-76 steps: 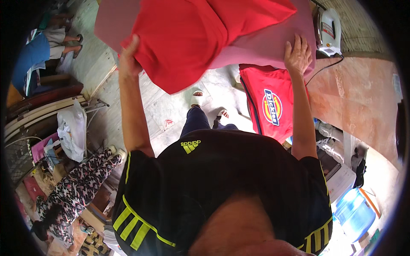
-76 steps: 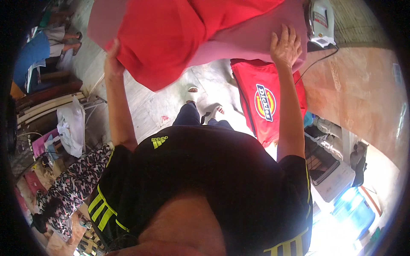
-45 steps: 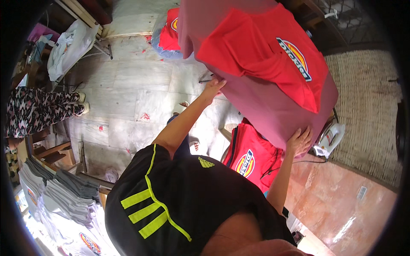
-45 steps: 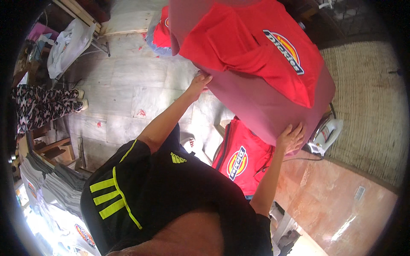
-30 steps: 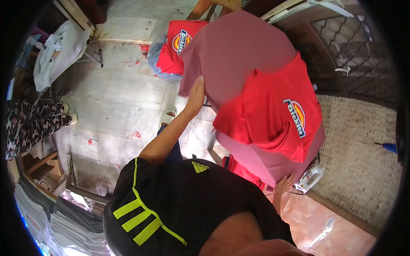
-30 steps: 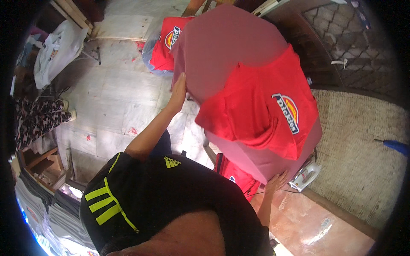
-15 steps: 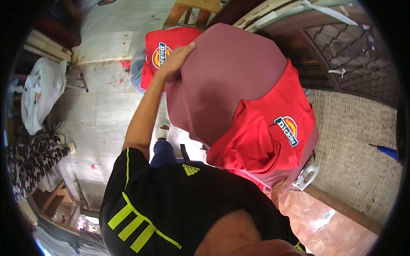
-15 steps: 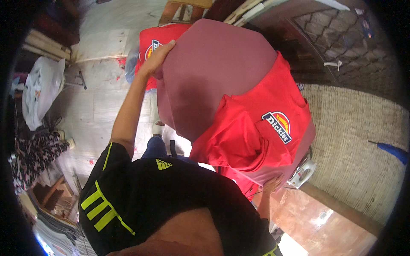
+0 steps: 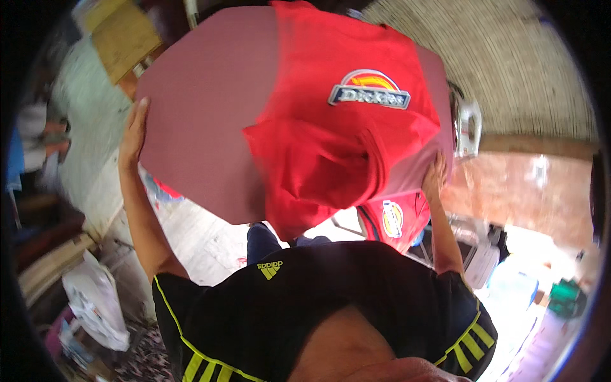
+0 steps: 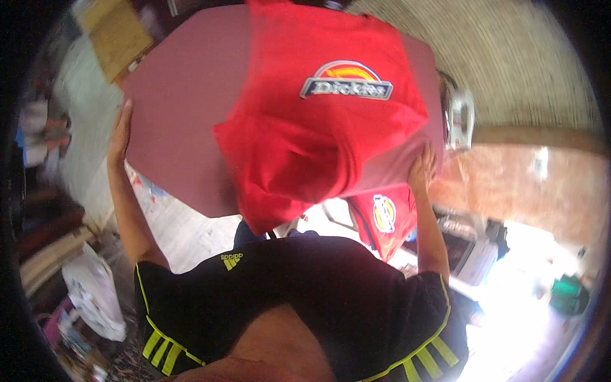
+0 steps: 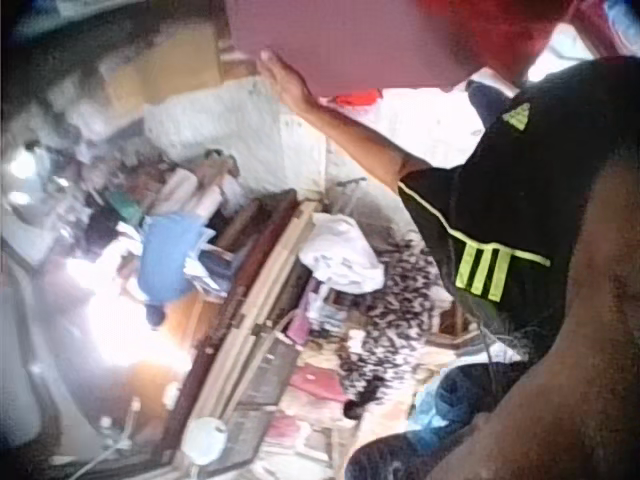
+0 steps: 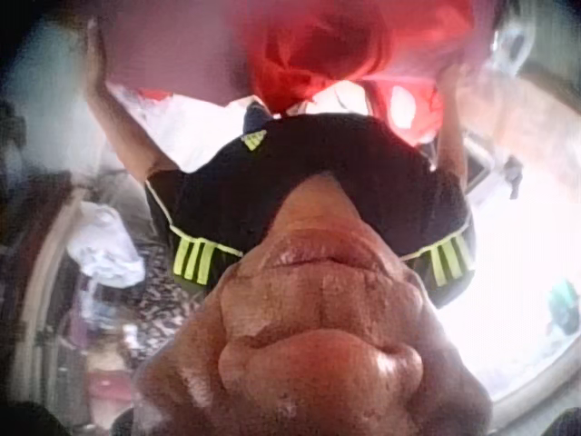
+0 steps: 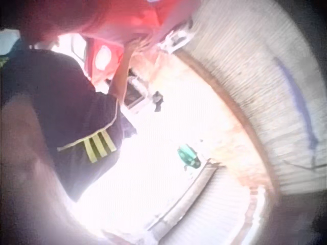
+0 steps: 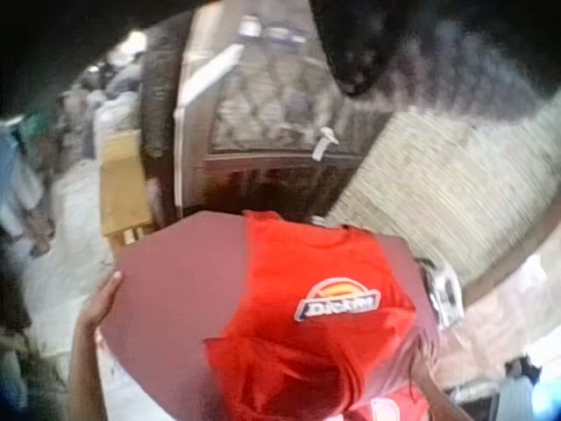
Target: The person irons a red Dickies t-shirt on a pink ironing board. They use a white electric iron to smooth the fabric, repeatedly adjusting the shirt's position and flipping it over to iron different sections. The person also briefly handles a purple garment before returning to the red shirt.
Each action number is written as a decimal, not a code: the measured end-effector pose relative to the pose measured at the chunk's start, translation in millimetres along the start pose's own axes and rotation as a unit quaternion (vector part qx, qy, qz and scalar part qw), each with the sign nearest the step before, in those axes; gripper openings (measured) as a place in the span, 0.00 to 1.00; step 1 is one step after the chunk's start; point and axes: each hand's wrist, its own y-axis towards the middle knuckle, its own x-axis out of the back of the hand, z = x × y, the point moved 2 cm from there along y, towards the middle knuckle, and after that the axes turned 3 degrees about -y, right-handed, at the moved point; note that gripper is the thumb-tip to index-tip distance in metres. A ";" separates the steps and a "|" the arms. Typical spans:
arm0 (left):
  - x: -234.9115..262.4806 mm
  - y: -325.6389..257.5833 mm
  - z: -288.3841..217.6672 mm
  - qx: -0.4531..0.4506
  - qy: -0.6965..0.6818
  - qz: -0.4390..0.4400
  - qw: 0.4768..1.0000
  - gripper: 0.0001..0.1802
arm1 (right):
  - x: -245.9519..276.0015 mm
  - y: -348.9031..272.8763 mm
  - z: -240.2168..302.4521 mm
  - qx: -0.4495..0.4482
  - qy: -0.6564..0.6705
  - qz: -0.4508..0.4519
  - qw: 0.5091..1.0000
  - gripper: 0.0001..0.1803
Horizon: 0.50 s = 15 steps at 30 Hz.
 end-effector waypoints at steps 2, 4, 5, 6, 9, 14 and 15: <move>-5.8 -11.7 -9.3 -0.083 0.238 -0.094 0.963 0.33 | 7.3 -1.7 13.1 -0.006 -0.016 -0.003 1.000 0.30; -16.0 -18.0 -27.7 -0.178 0.448 -0.197 0.854 0.31 | 5.9 -3.7 7.4 -0.006 -0.014 -0.027 1.000 0.30; -34.1 -26.2 -46.7 -0.244 0.417 -0.173 0.858 0.29 | 5.6 -3.2 8.7 -0.004 -0.010 -0.039 0.999 0.30; -62.8 -43.1 -67.7 -0.306 0.383 -0.144 0.859 0.28 | 6.4 -5.1 11.0 -0.001 -0.009 -0.050 0.999 0.30; -159.8 -107.8 -118.0 -0.300 0.332 -0.023 0.894 0.26 | 10.1 -3.9 16.6 0.004 -0.017 -0.067 0.998 0.31; -208.4 -132.8 -74.5 -0.211 0.427 -0.046 0.878 0.34 | -1.3 -0.7 13.1 0.088 0.023 -0.133 0.987 0.32; -206.2 -132.6 -76.2 -0.219 0.420 -0.070 0.878 0.34 | -3.8 0.8 11.0 0.096 0.015 -0.144 0.985 0.32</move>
